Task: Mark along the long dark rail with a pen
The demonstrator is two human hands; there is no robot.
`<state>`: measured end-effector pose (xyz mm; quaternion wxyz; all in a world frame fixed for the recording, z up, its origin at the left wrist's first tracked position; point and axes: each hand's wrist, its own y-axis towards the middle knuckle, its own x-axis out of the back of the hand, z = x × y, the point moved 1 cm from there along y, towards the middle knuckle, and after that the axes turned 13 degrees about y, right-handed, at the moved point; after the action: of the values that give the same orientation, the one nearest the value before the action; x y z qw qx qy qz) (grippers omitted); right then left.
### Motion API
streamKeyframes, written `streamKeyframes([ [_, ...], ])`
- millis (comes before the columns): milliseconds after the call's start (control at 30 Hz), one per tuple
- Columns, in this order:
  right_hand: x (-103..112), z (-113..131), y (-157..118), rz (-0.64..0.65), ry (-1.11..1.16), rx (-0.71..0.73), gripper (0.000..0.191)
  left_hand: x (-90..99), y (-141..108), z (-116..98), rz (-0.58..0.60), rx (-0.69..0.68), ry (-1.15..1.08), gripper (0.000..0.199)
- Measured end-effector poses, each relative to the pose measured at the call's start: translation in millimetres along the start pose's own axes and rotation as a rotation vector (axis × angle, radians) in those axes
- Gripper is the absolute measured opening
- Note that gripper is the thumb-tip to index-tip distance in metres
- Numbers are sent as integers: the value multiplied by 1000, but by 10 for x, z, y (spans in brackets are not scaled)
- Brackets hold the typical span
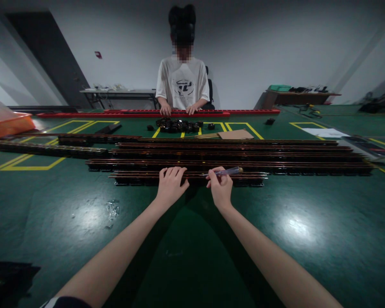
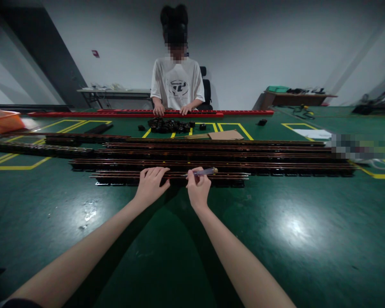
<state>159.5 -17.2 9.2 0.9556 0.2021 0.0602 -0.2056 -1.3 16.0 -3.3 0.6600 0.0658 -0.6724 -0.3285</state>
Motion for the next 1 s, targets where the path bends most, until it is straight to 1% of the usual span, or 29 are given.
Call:
streamKeyframes([
  [167,3,-5,3,-9,0,-6,19,3,-2,3,-7,-5,3,33],
  [433,-8,-6,-4,47,2,16,20,21,3,-4,-10,13,4,32],
  [767,-5,-9,1,53,-7,16,20,10,-8,2,-17,2,22,36],
  [1000,-9,-16,1,44,-3,21,19,16,-14,4,5,-6,20,40],
])
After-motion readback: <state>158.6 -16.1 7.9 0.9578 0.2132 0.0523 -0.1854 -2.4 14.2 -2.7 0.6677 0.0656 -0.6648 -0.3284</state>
